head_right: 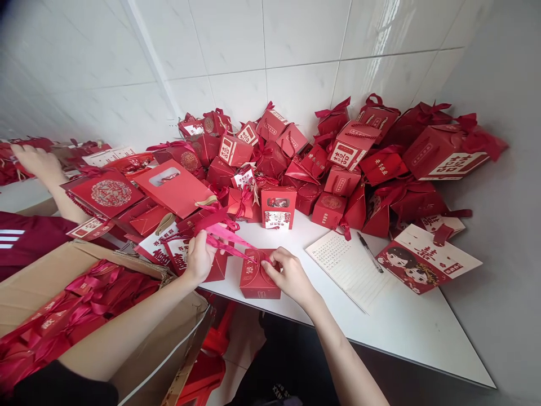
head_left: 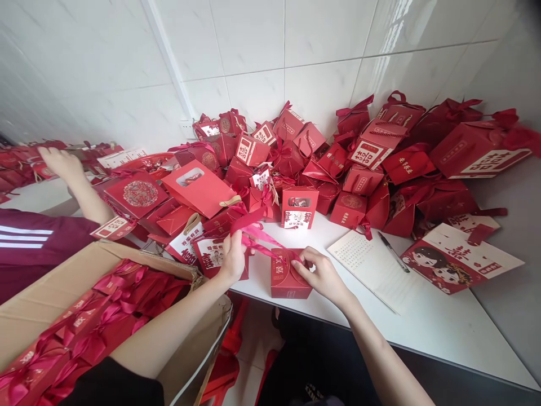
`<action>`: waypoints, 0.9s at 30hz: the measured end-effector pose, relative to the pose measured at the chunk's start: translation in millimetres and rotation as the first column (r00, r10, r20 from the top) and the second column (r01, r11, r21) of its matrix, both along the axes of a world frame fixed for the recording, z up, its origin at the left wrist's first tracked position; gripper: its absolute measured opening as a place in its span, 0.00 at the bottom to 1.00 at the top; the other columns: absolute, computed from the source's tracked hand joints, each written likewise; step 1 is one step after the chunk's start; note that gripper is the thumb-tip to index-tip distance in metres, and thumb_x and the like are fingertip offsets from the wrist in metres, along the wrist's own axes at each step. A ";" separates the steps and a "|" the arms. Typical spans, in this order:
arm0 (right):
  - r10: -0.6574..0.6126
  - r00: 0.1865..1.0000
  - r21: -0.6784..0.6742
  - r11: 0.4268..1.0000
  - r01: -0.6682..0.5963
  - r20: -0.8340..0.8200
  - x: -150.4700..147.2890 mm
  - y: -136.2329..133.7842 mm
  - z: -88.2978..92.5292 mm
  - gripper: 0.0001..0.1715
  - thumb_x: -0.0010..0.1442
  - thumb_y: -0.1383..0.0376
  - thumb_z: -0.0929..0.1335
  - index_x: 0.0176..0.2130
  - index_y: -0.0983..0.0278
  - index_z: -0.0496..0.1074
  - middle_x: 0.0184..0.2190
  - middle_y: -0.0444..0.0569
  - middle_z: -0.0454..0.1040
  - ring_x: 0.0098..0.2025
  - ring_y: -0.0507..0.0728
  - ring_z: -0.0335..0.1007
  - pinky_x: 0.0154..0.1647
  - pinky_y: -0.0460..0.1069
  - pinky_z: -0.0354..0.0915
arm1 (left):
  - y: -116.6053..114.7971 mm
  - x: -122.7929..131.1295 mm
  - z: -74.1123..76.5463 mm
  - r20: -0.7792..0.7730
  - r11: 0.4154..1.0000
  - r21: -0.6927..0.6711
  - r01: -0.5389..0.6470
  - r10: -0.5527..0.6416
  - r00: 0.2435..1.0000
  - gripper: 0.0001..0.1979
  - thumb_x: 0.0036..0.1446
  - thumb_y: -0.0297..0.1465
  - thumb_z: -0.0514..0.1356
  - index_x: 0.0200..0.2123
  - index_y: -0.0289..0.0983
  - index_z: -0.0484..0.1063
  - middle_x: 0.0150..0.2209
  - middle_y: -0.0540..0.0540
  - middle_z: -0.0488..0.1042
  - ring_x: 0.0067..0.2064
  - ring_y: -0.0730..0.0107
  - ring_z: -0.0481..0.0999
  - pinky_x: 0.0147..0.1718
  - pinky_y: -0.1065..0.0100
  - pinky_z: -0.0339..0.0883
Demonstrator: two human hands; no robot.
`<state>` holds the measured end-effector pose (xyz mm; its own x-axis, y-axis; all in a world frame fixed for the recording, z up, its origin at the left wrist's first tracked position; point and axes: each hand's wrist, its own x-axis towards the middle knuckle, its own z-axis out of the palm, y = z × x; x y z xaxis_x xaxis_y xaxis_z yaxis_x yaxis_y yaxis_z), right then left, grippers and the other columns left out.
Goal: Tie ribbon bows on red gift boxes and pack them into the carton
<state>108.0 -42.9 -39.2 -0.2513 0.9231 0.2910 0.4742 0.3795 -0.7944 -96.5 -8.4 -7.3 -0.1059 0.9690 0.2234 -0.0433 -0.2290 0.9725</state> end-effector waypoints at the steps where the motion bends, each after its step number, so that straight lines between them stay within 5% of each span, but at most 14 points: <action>1: -0.006 1.000 0.000 1.000 0.006 0.007 -0.6 0.1 1.2 0.17 0.61 0.58 0.62 0.23 0.61 0.60 0.25 0.44 0.62 0.25 0.52 0.59 0.28 0.48 0.61 | -0.6 0.6 -0.1 -0.007 1.000 -0.005 0.030 -0.031 1.000 0.18 0.59 0.42 0.46 0.30 0.37 0.69 0.22 0.48 0.69 0.26 0.68 0.72 0.21 0.69 0.65; 7: -0.012 1.000 0.072 0.997 0.014 -0.020 -10.7 10.0 19.6 0.15 0.58 0.59 0.65 0.24 0.62 0.61 0.29 0.45 0.61 0.30 0.54 0.61 0.34 0.50 0.63 | -5.5 3.5 4.4 -0.118 0.996 0.019 0.086 -0.084 0.990 0.20 0.60 0.42 0.44 0.31 0.39 0.71 0.22 0.47 0.69 0.26 0.67 0.71 0.23 0.67 0.66; 10: 0.017 0.978 0.001 1.000 -0.017 -0.209 -7.8 16.2 25.3 0.12 0.58 0.58 0.64 0.26 0.62 0.65 0.30 0.46 0.64 0.32 0.54 0.62 0.34 0.50 0.62 | -9.6 4.0 5.4 -0.182 0.997 0.040 0.068 -0.059 0.982 0.18 0.59 0.40 0.45 0.30 0.39 0.71 0.22 0.48 0.69 0.27 0.66 0.70 0.27 0.65 0.67; 12: -0.001 0.903 -0.107 0.993 -0.050 -0.430 -0.1 17.6 23.2 0.12 0.57 0.57 0.65 0.27 0.62 0.67 0.27 0.44 0.64 0.29 0.53 0.61 0.31 0.49 0.60 | -12.0 4.1 4.9 -0.208 0.995 0.068 0.079 -0.063 0.976 0.16 0.58 0.38 0.47 0.31 0.38 0.71 0.22 0.48 0.70 0.28 0.66 0.71 0.30 0.65 0.68; 15: -0.107 0.682 -0.203 0.977 -0.061 -0.723 15.5 16.5 15.6 0.13 0.54 0.56 0.67 0.26 0.62 0.67 0.21 0.40 0.59 0.23 0.50 0.55 0.25 0.47 0.57 | -11.9 3.4 3.1 -0.231 0.983 0.124 0.137 -0.106 0.967 0.17 0.59 0.35 0.45 0.31 0.38 0.72 0.24 0.48 0.71 0.31 0.66 0.72 0.33 0.65 0.67; 20: -0.277 0.432 -0.276 0.959 0.067 -0.858 35.1 10.3 14.1 0.13 0.49 0.57 0.71 0.24 0.63 0.67 0.21 0.40 0.61 0.18 0.46 0.50 0.19 0.45 0.52 | -5.4 0.9 0.7 -0.102 0.981 0.103 0.166 -0.156 0.983 0.18 0.59 0.36 0.44 0.30 0.37 0.71 0.22 0.49 0.69 0.21 0.73 0.64 0.19 0.70 0.58; 23: -0.313 0.375 -0.281 0.949 0.141 -0.872 42.3 5.8 19.3 0.15 0.47 0.56 0.73 0.24 0.64 0.68 0.20 0.40 0.62 0.17 0.46 0.51 0.18 0.45 0.52 | -3.9 0.0 0.3 -0.014 0.984 0.098 0.146 -0.145 0.989 0.17 0.59 0.38 0.46 0.31 0.36 0.70 0.23 0.49 0.69 0.19 0.76 0.60 0.17 0.72 0.55; 27: -0.275 0.421 -0.204 0.957 0.205 -0.864 49.1 1.3 24.6 0.16 0.47 0.54 0.74 0.27 0.64 0.71 0.20 0.40 0.63 0.18 0.46 0.54 0.19 0.45 0.53 | -7.1 0.4 2.2 0.000 0.980 0.082 0.183 -0.184 0.983 0.16 0.58 0.41 0.49 0.30 0.36 0.69 0.25 0.50 0.69 0.18 0.80 0.61 0.15 0.75 0.52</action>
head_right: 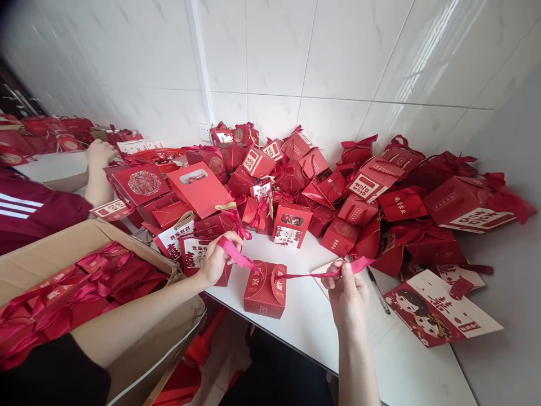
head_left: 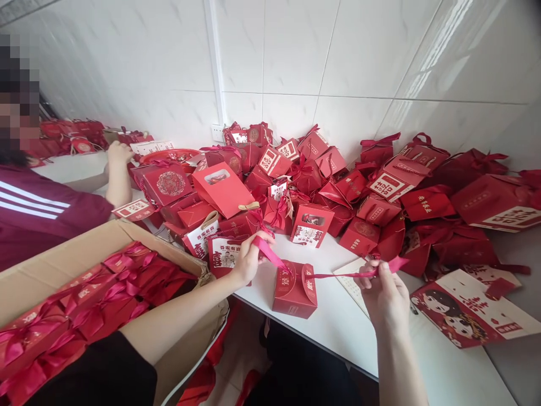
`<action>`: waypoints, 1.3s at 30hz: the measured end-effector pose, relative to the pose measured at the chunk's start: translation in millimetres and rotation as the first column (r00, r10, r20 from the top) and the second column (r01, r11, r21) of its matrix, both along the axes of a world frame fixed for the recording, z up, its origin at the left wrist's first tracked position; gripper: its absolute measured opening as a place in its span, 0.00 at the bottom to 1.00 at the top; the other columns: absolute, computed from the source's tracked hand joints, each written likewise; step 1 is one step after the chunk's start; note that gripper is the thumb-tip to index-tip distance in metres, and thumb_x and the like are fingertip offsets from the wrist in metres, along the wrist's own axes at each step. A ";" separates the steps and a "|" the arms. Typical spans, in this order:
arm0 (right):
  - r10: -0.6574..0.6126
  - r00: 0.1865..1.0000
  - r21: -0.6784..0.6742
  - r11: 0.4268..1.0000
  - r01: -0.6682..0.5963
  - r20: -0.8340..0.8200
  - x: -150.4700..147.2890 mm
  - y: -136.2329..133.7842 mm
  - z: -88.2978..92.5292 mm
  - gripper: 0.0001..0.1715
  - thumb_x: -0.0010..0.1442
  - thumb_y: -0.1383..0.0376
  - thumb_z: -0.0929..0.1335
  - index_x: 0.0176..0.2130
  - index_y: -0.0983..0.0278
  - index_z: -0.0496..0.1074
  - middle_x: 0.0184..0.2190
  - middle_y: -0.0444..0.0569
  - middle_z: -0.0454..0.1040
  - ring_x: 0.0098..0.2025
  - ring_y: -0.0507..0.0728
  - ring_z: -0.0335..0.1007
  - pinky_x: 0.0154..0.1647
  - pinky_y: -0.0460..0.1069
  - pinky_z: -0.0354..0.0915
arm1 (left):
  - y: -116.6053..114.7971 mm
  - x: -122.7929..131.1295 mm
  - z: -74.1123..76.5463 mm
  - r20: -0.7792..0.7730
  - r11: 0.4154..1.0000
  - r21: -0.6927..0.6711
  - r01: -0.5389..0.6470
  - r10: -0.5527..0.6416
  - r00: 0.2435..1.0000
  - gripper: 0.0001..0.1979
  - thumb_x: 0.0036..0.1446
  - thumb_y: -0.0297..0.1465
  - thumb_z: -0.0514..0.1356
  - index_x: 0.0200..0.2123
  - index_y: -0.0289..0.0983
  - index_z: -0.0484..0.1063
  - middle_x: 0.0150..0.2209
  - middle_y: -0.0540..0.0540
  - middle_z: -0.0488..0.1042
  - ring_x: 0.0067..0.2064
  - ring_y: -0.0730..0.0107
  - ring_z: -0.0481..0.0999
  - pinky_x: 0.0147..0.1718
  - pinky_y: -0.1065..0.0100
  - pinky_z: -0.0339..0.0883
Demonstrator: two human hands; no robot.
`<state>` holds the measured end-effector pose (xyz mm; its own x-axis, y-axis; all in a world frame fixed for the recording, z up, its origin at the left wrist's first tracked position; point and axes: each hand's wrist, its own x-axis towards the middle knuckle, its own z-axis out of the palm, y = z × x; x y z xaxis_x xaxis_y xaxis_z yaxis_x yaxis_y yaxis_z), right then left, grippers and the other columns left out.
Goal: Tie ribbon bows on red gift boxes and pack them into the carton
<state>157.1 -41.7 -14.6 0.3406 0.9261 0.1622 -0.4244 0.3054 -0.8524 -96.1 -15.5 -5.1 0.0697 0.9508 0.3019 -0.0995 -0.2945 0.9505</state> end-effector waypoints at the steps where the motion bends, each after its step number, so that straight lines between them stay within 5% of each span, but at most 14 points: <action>1: 0.006 1.000 0.018 1.000 -0.006 0.008 0.8 -0.6 1.2 0.17 0.46 0.54 0.74 0.27 0.64 0.72 0.20 0.40 0.63 0.19 0.46 0.54 0.20 0.46 0.54 | -1.1 0.4 0.8 -0.008 1.000 -0.009 0.015 -0.015 1.000 0.17 0.58 0.42 0.49 0.30 0.36 0.68 0.26 0.50 0.69 0.17 0.81 0.61 0.13 0.76 0.51; 9: 0.057 0.997 0.105 0.993 -0.051 -0.059 5.1 4.5 20.1 0.22 0.36 0.57 0.79 0.23 0.63 0.67 0.14 0.36 0.58 0.17 0.45 0.51 0.19 0.45 0.51 | -5.7 2.9 3.5 -0.070 0.982 -0.157 0.108 -0.120 0.990 0.16 0.56 0.43 0.55 0.27 0.36 0.63 0.25 0.52 0.69 0.15 0.79 0.67 0.10 0.76 0.58; 13: 0.057 0.979 0.046 0.998 -0.049 -0.198 15.9 15.1 29.6 0.31 0.23 0.53 0.80 0.16 0.63 0.61 0.11 0.34 0.53 0.16 0.46 0.48 0.16 0.45 0.51 | -8.0 1.2 5.0 -0.164 0.979 -0.134 0.153 -0.174 0.971 0.11 0.54 0.38 0.57 0.27 0.36 0.66 0.20 0.53 0.68 0.19 0.74 0.70 0.18 0.72 0.65; 16: 0.071 0.963 0.057 0.997 -0.058 -0.261 17.3 24.0 39.6 0.35 0.18 0.48 0.79 0.16 0.60 0.58 0.10 0.34 0.48 0.17 0.49 0.49 0.18 0.48 0.55 | -11.2 0.0 3.9 -0.422 0.971 -0.036 0.236 -0.228 0.877 0.10 0.56 0.36 0.54 0.30 0.36 0.70 0.23 0.51 0.72 0.27 0.70 0.74 0.30 0.68 0.69; 19: 0.091 0.955 0.098 0.993 -0.066 -0.284 13.1 28.4 53.4 0.30 0.27 0.50 0.79 0.17 0.57 0.59 0.11 0.35 0.43 0.17 0.51 0.43 0.17 0.50 0.51 | -15.1 1.2 1.3 -0.682 0.953 0.079 0.293 -0.163 0.713 0.10 0.57 0.34 0.52 0.36 0.39 0.72 0.35 0.47 0.75 0.33 0.65 0.76 0.34 0.67 0.68; 22: 0.099 0.956 0.144 0.988 -0.060 -0.276 13.3 28.5 68.3 0.29 0.28 0.51 0.79 0.16 0.58 0.59 0.12 0.34 0.40 0.17 0.49 0.34 0.16 0.49 0.44 | -17.3 2.8 2.4 -0.789 0.972 0.115 0.206 -0.036 0.613 0.13 0.56 0.34 0.52 0.42 0.39 0.70 0.46 0.40 0.71 0.32 0.62 0.75 0.33 0.64 0.66; 24: 0.100 0.963 0.181 0.982 -0.055 -0.249 17.1 24.7 75.8 0.30 0.25 0.51 0.80 0.16 0.59 0.60 0.12 0.34 0.40 0.17 0.49 0.34 0.17 0.48 0.42 | -15.8 2.0 4.6 -0.808 0.989 0.081 0.127 -0.010 0.589 0.12 0.58 0.35 0.51 0.42 0.38 0.68 0.42 0.39 0.72 0.31 0.61 0.74 0.31 0.63 0.64; 28: 0.058 0.976 0.294 0.956 0.006 -0.209 23.4 9.6 74.7 0.28 0.27 0.50 0.79 0.17 0.60 0.62 0.13 0.34 0.41 0.17 0.49 0.36 0.18 0.47 0.42 | -3.7 -3.4 2.2 -0.740 0.984 -0.020 0.177 -0.134 0.659 0.14 0.60 0.38 0.49 0.26 0.38 0.65 0.20 0.48 0.68 0.23 0.66 0.72 0.24 0.66 0.62; 32: 0.053 0.985 0.281 0.960 -0.005 -0.163 23.6 -1.6 57.4 0.28 0.35 0.48 0.77 0.17 0.61 0.61 0.14 0.34 0.41 0.17 0.48 0.36 0.19 0.45 0.45 | 4.5 -3.7 0.1 -0.371 0.947 -0.252 0.200 -0.286 0.883 0.15 0.55 0.43 0.55 0.26 0.36 0.65 0.17 0.52 0.67 0.14 0.74 0.66 0.13 0.72 0.60; 35: 0.056 0.986 0.285 0.958 -0.009 -0.156 22.1 -4.7 49.2 0.30 0.36 0.47 0.76 0.17 0.62 0.59 0.15 0.34 0.41 0.17 0.47 0.37 0.19 0.44 0.47 | 2.0 -0.4 9.0 -0.185 0.924 -0.339 0.176 -0.249 0.951 0.17 0.46 0.44 0.62 0.27 0.34 0.68 0.20 0.49 0.71 0.14 0.74 0.68 0.10 0.74 0.59; 39: 0.012 0.994 0.261 0.965 0.017 -0.109 17.2 -4.3 43.8 0.24 0.41 0.50 0.76 0.21 0.62 0.64 0.15 0.34 0.51 0.17 0.46 0.47 0.20 0.45 0.53 | -3.1 -0.5 28.5 -0.242 0.975 -0.221 0.030 -0.085 0.967 0.17 0.46 0.43 0.63 0.21 0.35 0.66 0.15 0.53 0.67 0.14 0.75 0.67 0.13 0.74 0.61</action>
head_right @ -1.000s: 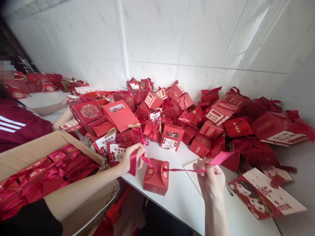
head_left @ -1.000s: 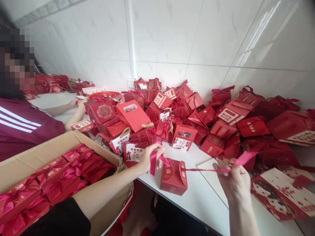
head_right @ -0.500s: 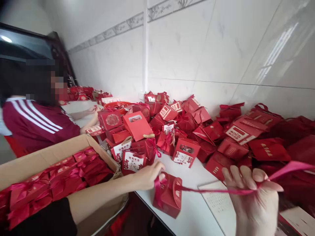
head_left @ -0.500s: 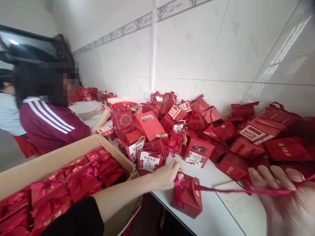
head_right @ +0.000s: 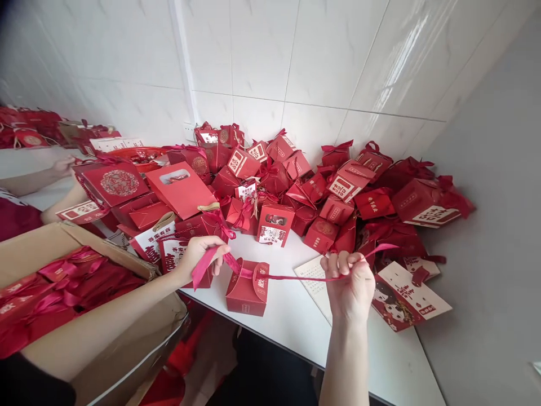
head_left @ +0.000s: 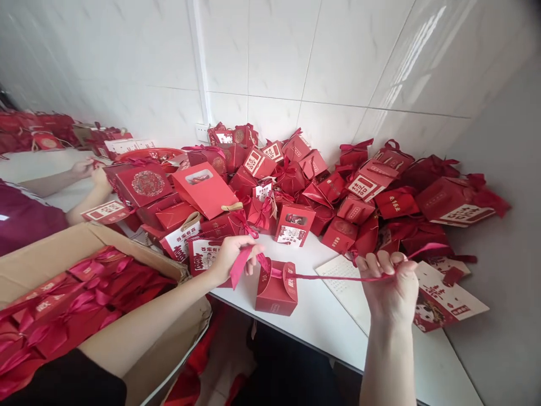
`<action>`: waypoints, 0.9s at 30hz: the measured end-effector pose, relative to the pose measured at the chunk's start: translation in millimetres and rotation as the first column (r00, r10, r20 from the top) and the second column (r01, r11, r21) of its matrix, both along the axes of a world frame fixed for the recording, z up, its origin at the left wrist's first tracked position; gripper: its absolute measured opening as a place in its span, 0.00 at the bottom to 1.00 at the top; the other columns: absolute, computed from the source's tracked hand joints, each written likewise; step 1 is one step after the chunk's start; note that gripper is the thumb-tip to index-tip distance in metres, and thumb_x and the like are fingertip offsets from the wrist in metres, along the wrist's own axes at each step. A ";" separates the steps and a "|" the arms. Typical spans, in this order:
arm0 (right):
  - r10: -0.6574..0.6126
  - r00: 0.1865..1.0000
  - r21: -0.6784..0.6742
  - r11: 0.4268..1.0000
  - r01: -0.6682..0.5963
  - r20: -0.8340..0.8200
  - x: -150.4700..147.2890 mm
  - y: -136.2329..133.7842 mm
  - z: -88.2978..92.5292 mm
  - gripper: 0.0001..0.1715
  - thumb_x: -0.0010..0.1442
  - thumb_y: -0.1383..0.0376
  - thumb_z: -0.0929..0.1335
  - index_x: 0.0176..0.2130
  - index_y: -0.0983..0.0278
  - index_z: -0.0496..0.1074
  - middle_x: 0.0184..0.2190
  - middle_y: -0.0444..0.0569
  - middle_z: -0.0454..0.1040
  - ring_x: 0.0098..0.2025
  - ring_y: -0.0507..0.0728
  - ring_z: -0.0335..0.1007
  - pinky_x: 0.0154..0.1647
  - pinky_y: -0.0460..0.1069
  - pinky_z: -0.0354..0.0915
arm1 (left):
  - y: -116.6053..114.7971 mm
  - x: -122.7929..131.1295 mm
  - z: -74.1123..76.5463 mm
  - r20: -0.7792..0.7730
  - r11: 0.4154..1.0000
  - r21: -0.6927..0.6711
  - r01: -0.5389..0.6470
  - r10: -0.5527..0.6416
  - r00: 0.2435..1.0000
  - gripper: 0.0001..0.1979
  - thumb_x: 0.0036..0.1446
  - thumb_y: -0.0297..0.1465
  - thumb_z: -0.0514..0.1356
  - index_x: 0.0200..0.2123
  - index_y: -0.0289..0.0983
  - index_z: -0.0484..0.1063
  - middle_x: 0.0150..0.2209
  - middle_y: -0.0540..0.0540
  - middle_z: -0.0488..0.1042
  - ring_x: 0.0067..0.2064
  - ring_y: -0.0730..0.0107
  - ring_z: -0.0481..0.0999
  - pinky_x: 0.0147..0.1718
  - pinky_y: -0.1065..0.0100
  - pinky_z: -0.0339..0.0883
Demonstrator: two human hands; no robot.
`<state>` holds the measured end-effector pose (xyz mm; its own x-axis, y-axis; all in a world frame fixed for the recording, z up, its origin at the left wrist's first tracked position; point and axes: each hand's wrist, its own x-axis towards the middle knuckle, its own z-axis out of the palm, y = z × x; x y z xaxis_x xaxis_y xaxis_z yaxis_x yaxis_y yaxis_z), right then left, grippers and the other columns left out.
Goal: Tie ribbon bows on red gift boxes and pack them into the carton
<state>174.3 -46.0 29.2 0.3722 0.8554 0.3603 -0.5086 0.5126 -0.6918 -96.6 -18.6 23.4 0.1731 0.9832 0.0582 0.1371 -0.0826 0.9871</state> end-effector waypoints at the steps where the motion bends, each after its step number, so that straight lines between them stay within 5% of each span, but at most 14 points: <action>1: -0.035 0.998 -0.001 0.999 0.035 0.048 -1.8 0.9 -1.8 0.22 0.43 0.51 0.75 0.22 0.62 0.65 0.16 0.35 0.54 0.17 0.46 0.51 0.21 0.45 0.55 | -0.6 -2.4 5.6 -0.066 0.997 0.066 -0.032 0.037 0.997 0.17 0.48 0.43 0.61 0.19 0.35 0.65 0.14 0.54 0.66 0.14 0.77 0.66 0.14 0.74 0.61; 4: -0.151 0.970 0.012 0.988 0.151 0.189 -6.6 4.7 -7.4 0.19 0.46 0.54 0.74 0.21 0.63 0.66 0.18 0.38 0.62 0.20 0.48 0.59 0.23 0.47 0.59 | -0.5 -15.8 25.3 -0.402 0.960 0.281 0.002 0.115 0.908 0.18 0.53 0.42 0.57 0.18 0.36 0.63 0.15 0.53 0.67 0.16 0.77 0.66 0.19 0.75 0.59; 6: -0.221 0.941 -0.017 0.972 0.233 0.257 -8.9 7.6 -8.8 0.18 0.47 0.55 0.73 0.22 0.64 0.67 0.18 0.40 0.65 0.21 0.50 0.62 0.23 0.48 0.60 | 0.7 -26.2 42.1 -0.626 0.919 0.390 0.054 0.222 0.748 0.18 0.54 0.43 0.56 0.19 0.38 0.63 0.15 0.53 0.67 0.17 0.75 0.66 0.19 0.74 0.56; 9: -0.364 0.815 -0.085 0.891 0.445 0.450 -13.2 12.1 -3.2 0.15 0.48 0.56 0.72 0.24 0.64 0.69 0.18 0.41 0.68 0.21 0.51 0.64 0.24 0.48 0.62 | 4.4 -33.9 72.9 -0.801 0.940 0.333 0.071 0.243 0.547 0.19 0.55 0.44 0.54 0.18 0.38 0.63 0.14 0.52 0.67 0.17 0.72 0.67 0.19 0.72 0.55; 12: -0.456 0.605 -0.048 0.772 0.634 0.652 -21.2 14.8 10.0 0.12 0.49 0.57 0.71 0.25 0.64 0.71 0.20 0.44 0.72 0.22 0.52 0.66 0.25 0.48 0.63 | 9.8 -27.7 102.6 -0.830 0.988 0.138 0.064 0.080 0.553 0.23 0.56 0.44 0.51 0.14 0.38 0.63 0.15 0.50 0.71 0.17 0.71 0.69 0.19 0.71 0.59; 14: -0.454 0.527 -0.026 0.739 0.673 0.718 -26.6 14.1 18.5 0.12 0.50 0.57 0.70 0.28 0.64 0.72 0.19 0.44 0.72 0.20 0.52 0.66 0.23 0.47 0.62 | 12.4 -20.5 115.2 -0.820 0.990 0.131 0.046 0.083 0.566 0.25 0.55 0.44 0.51 0.12 0.37 0.62 0.14 0.49 0.71 0.16 0.71 0.69 0.19 0.70 0.59; 19: -0.350 0.461 -0.060 0.741 0.669 0.815 -19.2 5.2 20.0 0.16 0.54 0.54 0.67 0.31 0.64 0.75 0.09 0.38 0.62 0.14 0.51 0.60 0.20 0.46 0.58 | 9.6 -17.4 113.5 -0.847 0.994 0.033 0.108 -0.029 0.531 0.27 0.54 0.49 0.51 0.11 0.38 0.64 0.14 0.47 0.70 0.16 0.68 0.68 0.18 0.68 0.58; 21: -0.350 0.505 -0.086 0.751 0.655 0.789 -8.1 2.7 12.8 0.17 0.53 0.53 0.68 0.29 0.65 0.75 0.09 0.38 0.61 0.13 0.50 0.56 0.18 0.46 0.55 | 7.8 -22.4 107.3 -0.870 0.990 -0.015 0.140 -0.082 0.487 0.27 0.54 0.50 0.51 0.12 0.38 0.65 0.15 0.46 0.71 0.18 0.66 0.69 0.18 0.68 0.57; 27: -0.296 0.898 -0.133 0.926 0.354 0.325 22.6 -3.2 8.7 0.23 0.41 0.47 0.74 0.22 0.64 0.71 0.15 0.40 0.62 0.14 0.47 0.54 0.11 0.45 0.46 | 8.9 -23.1 100.5 -0.918 0.982 -0.052 0.183 -0.119 0.378 0.26 0.54 0.47 0.51 0.12 0.38 0.60 0.17 0.46 0.72 0.19 0.67 0.70 0.19 0.69 0.56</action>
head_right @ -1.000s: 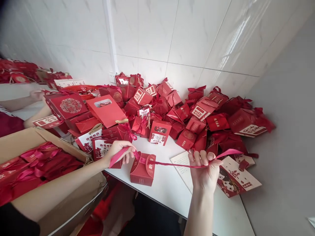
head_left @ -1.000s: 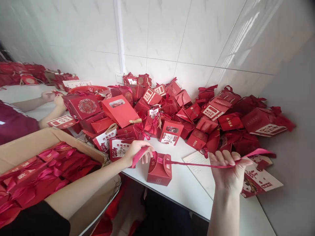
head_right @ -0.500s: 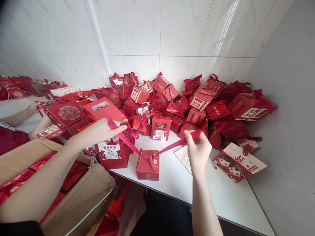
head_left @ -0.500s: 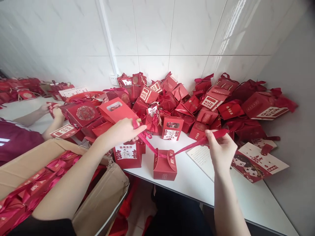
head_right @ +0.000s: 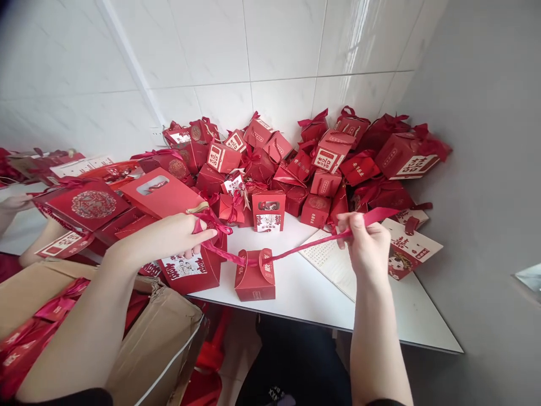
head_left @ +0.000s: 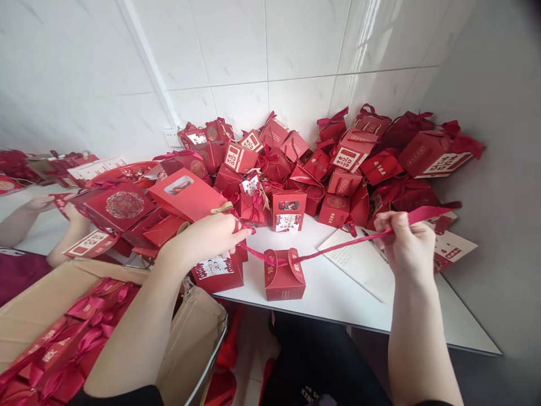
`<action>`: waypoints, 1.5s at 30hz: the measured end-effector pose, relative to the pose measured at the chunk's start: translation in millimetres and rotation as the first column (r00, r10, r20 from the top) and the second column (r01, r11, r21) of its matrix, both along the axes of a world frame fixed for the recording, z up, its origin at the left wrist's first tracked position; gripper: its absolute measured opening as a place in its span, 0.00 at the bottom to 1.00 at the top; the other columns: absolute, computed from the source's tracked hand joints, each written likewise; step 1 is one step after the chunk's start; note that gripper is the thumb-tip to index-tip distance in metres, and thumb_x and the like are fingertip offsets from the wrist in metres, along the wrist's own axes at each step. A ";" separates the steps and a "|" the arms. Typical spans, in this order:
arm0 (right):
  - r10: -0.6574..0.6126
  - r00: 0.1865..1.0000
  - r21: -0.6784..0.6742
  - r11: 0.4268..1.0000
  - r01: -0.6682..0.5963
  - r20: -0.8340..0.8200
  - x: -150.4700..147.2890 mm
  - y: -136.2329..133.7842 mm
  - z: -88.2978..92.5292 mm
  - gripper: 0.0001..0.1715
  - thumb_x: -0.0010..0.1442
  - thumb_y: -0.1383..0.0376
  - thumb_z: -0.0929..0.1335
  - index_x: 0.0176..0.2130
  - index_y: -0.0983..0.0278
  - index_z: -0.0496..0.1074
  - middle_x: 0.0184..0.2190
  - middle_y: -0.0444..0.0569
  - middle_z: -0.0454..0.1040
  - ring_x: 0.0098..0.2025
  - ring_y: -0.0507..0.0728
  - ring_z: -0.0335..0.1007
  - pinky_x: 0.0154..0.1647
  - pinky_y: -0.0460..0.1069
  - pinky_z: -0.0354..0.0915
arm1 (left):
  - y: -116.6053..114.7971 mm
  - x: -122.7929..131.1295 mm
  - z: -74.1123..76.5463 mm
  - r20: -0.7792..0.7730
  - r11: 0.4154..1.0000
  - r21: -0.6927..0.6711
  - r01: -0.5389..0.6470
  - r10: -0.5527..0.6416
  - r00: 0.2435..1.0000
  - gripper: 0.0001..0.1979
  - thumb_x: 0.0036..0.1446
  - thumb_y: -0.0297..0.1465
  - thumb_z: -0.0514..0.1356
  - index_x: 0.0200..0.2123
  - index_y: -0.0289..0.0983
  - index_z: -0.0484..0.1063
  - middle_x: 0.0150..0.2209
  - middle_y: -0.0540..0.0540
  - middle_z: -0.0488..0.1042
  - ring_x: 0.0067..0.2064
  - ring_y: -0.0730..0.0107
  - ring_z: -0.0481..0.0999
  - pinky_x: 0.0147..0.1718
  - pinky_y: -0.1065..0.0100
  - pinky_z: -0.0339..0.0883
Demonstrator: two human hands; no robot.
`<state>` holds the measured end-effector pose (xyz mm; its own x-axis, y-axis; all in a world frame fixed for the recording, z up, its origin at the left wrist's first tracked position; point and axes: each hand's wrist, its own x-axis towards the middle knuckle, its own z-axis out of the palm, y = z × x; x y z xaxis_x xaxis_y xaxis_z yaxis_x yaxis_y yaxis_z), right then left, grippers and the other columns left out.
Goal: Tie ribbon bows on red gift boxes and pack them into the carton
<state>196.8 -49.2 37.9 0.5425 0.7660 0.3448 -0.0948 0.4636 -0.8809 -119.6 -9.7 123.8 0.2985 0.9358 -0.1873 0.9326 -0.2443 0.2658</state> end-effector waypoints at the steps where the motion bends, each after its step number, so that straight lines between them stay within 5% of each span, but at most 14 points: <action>1: 0.050 0.997 0.018 0.999 -0.049 -0.056 5.3 -1.8 3.2 0.25 0.39 0.45 0.73 0.21 0.62 0.70 0.11 0.38 0.57 0.13 0.47 0.51 0.10 0.45 0.43 | 0.5 2.2 -0.4 -0.018 1.000 -0.021 -0.017 0.016 1.000 0.25 0.54 0.47 0.50 0.12 0.39 0.59 0.17 0.47 0.71 0.17 0.68 0.69 0.18 0.69 0.54; 5: 0.139 0.973 0.084 0.989 -0.126 -0.186 23.4 -8.7 11.0 0.31 0.41 0.36 0.66 0.15 0.58 0.60 0.06 0.32 0.36 0.08 0.45 0.30 0.09 0.44 0.30 | 3.2 6.3 -3.3 -0.052 0.993 -0.102 -0.053 0.048 0.997 0.21 0.54 0.47 0.49 0.17 0.40 0.59 0.16 0.48 0.72 0.17 0.67 0.69 0.15 0.69 0.52; 7: 0.162 0.981 0.051 0.986 -0.157 -0.110 20.8 -9.1 6.8 0.30 0.45 0.37 0.64 0.16 0.59 0.62 0.06 0.33 0.41 0.08 0.45 0.34 0.09 0.44 0.34 | 5.1 4.5 -5.0 -0.035 0.997 -0.074 -0.029 0.026 0.999 0.21 0.54 0.47 0.49 0.17 0.40 0.60 0.18 0.48 0.73 0.19 0.66 0.71 0.16 0.69 0.54; 9: 0.284 0.952 -0.134 0.954 -0.268 0.118 5.8 -7.0 -3.4 0.27 0.48 0.41 0.65 0.20 0.61 0.69 0.10 0.38 0.56 0.11 0.47 0.48 0.10 0.44 0.45 | 6.9 1.8 -5.8 -0.008 1.000 0.000 0.014 -0.014 1.000 0.22 0.55 0.47 0.49 0.17 0.39 0.61 0.19 0.48 0.73 0.23 0.65 0.72 0.18 0.70 0.56; 11: 0.502 0.771 -0.417 0.844 -0.337 0.392 -17.9 -3.2 -17.2 0.19 0.50 0.49 0.69 0.26 0.63 0.73 0.21 0.45 0.69 0.18 0.50 0.61 0.15 0.45 0.57 | 7.5 0.4 -5.4 0.033 0.997 0.061 0.044 -0.046 0.998 0.22 0.55 0.47 0.49 0.16 0.39 0.61 0.20 0.48 0.74 0.25 0.66 0.73 0.20 0.70 0.58; 13: 0.637 0.535 -0.554 0.763 -0.334 0.555 -42.2 1.3 -31.5 0.16 0.52 0.52 0.69 0.28 0.63 0.73 0.28 0.48 0.73 0.27 0.54 0.67 0.24 0.48 0.63 | 6.4 1.2 -3.7 0.064 0.996 0.076 0.043 -0.048 0.997 0.22 0.54 0.48 0.49 0.17 0.39 0.62 0.22 0.49 0.74 0.24 0.67 0.73 0.21 0.71 0.59; 16: 0.639 0.396 -0.580 0.768 -0.272 0.660 -65.3 7.8 -47.7 0.12 0.54 0.55 0.67 0.31 0.62 0.70 0.31 0.48 0.73 0.34 0.56 0.69 0.35 0.50 0.63 | 2.5 5.1 0.2 0.071 0.997 0.076 0.025 -0.031 0.997 0.21 0.55 0.47 0.50 0.18 0.39 0.63 0.22 0.50 0.74 0.21 0.69 0.71 0.21 0.71 0.59; 22: 0.701 0.386 -0.623 0.712 -0.324 0.600 -65.9 14.7 -56.6 0.10 0.58 0.61 0.62 0.27 0.62 0.66 0.24 0.44 0.72 0.27 0.54 0.68 0.30 0.49 0.61 | -2.4 9.4 7.8 0.063 0.996 0.089 0.030 -0.036 0.997 0.20 0.56 0.45 0.49 0.20 0.39 0.64 0.21 0.50 0.74 0.23 0.68 0.73 0.23 0.71 0.60; 27: 0.718 0.473 -0.619 0.689 -0.378 0.511 -64.4 14.2 -63.2 0.09 0.58 0.62 0.60 0.29 0.62 0.64 0.25 0.44 0.71 0.26 0.53 0.69 0.31 0.49 0.63 | -0.6 8.1 9.4 0.042 0.995 0.098 0.019 -0.023 0.999 0.20 0.56 0.44 0.50 0.19 0.39 0.63 0.20 0.50 0.75 0.23 0.67 0.73 0.24 0.70 0.61; 31: 0.719 0.539 -0.598 0.681 -0.422 0.439 -65.7 17.0 -70.9 0.04 0.52 0.66 0.63 0.33 0.62 0.65 0.26 0.43 0.71 0.27 0.52 0.69 0.31 0.48 0.63 | 2.2 5.6 6.3 0.040 0.996 0.094 -0.014 0.011 0.999 0.20 0.55 0.45 0.50 0.18 0.39 0.62 0.20 0.48 0.76 0.22 0.65 0.73 0.23 0.69 0.61; 34: 0.742 0.548 -0.597 0.654 -0.465 0.385 -65.2 18.4 -73.4 0.13 0.46 0.71 0.64 0.35 0.61 0.63 0.27 0.41 0.70 0.27 0.51 0.68 0.28 0.46 0.62 | 3.5 4.1 4.6 0.047 0.995 0.100 -0.016 0.012 0.999 0.20 0.55 0.45 0.51 0.18 0.39 0.64 0.19 0.48 0.75 0.21 0.65 0.73 0.23 0.68 0.61; 37: 0.749 0.548 -0.625 0.639 -0.448 0.372 -64.9 17.0 -73.4 0.11 0.44 0.72 0.64 0.31 0.61 0.63 0.28 0.41 0.69 0.25 0.50 0.68 0.25 0.46 0.60 | 3.9 2.7 5.7 0.050 0.993 0.119 -0.022 0.016 0.999 0.22 0.55 0.47 0.50 0.18 0.39 0.66 0.19 0.48 0.76 0.23 0.65 0.74 0.24 0.69 0.62; 42: 0.758 0.564 -0.632 0.620 -0.466 0.328 -66.6 11.7 -73.8 0.03 0.49 0.67 0.64 0.29 0.62 0.63 0.27 0.42 0.68 0.25 0.50 0.67 0.28 0.48 0.63 | 3.4 -1.6 11.8 0.073 0.984 0.162 -0.072 0.061 0.995 0.24 0.55 0.47 0.50 0.16 0.38 0.68 0.19 0.47 0.76 0.25 0.65 0.75 0.27 0.69 0.63; 45: 0.774 0.571 -0.639 0.590 -0.494 0.273 -67.4 9.6 -74.0 0.13 0.56 0.56 0.62 0.30 0.63 0.63 0.24 0.42 0.66 0.22 0.50 0.65 0.27 0.49 0.63 | 2.7 -3.4 14.6 0.090 0.978 0.187 -0.095 0.079 0.993 0.25 0.55 0.46 0.51 0.14 0.37 0.68 0.19 0.47 0.76 0.25 0.65 0.75 0.28 0.69 0.64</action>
